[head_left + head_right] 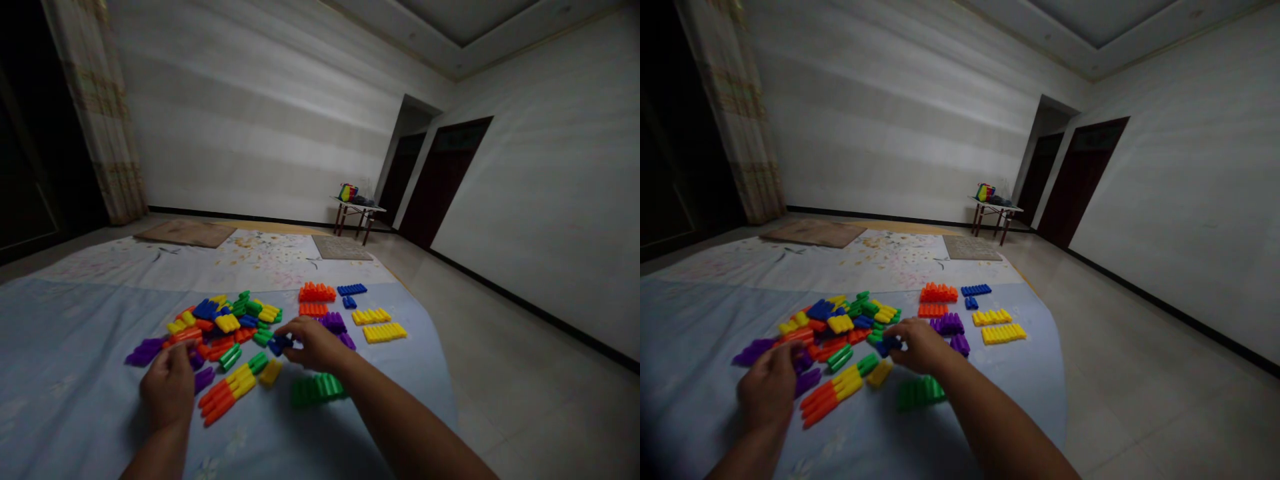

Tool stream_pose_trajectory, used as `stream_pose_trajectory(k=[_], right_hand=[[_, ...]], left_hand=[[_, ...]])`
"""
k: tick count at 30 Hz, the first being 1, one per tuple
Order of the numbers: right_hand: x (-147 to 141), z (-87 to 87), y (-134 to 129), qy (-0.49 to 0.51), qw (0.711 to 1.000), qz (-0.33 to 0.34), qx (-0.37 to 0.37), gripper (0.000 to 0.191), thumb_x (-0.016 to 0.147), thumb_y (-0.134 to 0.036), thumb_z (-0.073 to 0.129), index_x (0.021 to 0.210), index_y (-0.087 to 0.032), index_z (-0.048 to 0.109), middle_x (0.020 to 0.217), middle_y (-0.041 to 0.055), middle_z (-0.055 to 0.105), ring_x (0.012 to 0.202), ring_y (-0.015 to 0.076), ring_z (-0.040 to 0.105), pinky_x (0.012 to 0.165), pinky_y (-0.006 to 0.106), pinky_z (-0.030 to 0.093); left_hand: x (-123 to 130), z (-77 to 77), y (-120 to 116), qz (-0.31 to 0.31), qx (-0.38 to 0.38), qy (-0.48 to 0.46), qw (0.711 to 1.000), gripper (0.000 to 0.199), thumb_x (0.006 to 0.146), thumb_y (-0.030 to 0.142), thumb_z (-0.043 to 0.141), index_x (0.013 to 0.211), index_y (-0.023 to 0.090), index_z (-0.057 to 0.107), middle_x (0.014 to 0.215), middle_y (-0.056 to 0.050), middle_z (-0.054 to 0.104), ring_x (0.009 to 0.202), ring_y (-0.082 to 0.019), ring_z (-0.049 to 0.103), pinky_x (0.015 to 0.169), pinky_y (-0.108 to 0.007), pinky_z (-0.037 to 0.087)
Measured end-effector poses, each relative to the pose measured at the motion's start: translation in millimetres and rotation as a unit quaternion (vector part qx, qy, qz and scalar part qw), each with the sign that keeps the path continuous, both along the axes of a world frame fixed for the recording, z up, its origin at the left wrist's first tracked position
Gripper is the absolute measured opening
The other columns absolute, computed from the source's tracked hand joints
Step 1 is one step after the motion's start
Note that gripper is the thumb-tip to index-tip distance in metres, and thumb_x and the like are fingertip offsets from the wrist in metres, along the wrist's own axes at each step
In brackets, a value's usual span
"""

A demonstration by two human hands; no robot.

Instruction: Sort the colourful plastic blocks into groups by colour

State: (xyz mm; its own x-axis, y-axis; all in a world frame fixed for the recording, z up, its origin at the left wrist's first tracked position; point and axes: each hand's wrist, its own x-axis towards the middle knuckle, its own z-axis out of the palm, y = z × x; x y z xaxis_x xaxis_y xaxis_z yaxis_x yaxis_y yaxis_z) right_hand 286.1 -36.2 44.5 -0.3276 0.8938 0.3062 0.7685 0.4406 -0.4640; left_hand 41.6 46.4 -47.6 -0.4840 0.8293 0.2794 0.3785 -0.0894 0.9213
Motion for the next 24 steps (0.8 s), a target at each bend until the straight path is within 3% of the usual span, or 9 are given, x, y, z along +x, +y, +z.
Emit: stream_pose_trajectory(k=[5, 8, 12, 16, 24], right_hand=[[77.0, 1.2, 15.5, 0.049, 0.986, -0.144, 0.073, 0.034, 0.072, -0.012, 0.06, 0.105, -0.02, 0.064, 0.098, 0.0039, 0.067, 0.087, 0.0161, 0.059, 0.084, 0.031, 0.045], [130.5, -8.4, 27.0, 0.028, 0.954, -0.295, 0.047, 0.034, 0.072, -0.013, 0.06, 0.105, -0.02, 0.064, 0.1, 0.0028, 0.067, 0.088, 0.0143, 0.061, 0.085, 0.027, 0.045], [185.2, -27.0, 35.2, 0.014, 0.927, -0.375, 0.016, 0.036, 0.072, -0.012, 0.057, 0.106, -0.016, 0.065, 0.103, 0.0073, 0.067, 0.089, 0.0178, 0.063, 0.083, 0.03, 0.047], [209.3, -42.9, 39.2, -0.001, 0.908, -0.419, -0.016, 0.036, 0.068, -0.01, 0.057, 0.101, -0.019, 0.067, 0.101, 0.006, 0.069, 0.091, 0.0196, 0.063, 0.084, 0.03, 0.047], [215.0, -58.2, 52.4, -0.007, 0.905, -0.424, -0.048, 0.041, 0.062, -0.004, 0.055, 0.097, -0.018, 0.07, 0.099, 0.0063, 0.07, 0.095, 0.0225, 0.063, 0.083, 0.03, 0.047]], left_hand=[[0.7, 7.6, -2.4, -0.002, -0.059, -0.022, 0.998, 0.03, 0.075, 0.037, 0.044, 0.087, 0.021, 0.067, 0.075, -0.001, 0.066, 0.072, -0.017, 0.06, 0.06, -0.026, 0.044], [1.6, 12.2, -5.0, -0.001, -0.064, -0.017, 0.998, 0.029, 0.074, 0.037, 0.045, 0.086, 0.022, 0.067, 0.077, -0.001, 0.066, 0.075, -0.018, 0.06, 0.063, -0.027, 0.044], [3.0, 18.5, -9.3, -0.004, -0.084, -0.016, 0.996, 0.03, 0.075, 0.038, 0.044, 0.086, 0.022, 0.066, 0.077, 0.0, 0.065, 0.075, -0.018, 0.059, 0.063, -0.027, 0.043], [3.4, 21.2, -11.3, -0.008, -0.089, -0.023, 0.996, 0.031, 0.075, 0.04, 0.043, 0.087, 0.022, 0.065, 0.078, 0.0, 0.065, 0.075, -0.018, 0.059, 0.063, -0.027, 0.043], [2.8, 16.7, -8.1, 0.007, -0.07, -0.017, 0.997, 0.026, 0.074, 0.038, 0.044, 0.079, 0.024, 0.066, 0.072, 0.001, 0.065, 0.07, -0.019, 0.059, 0.061, -0.029, 0.044]])
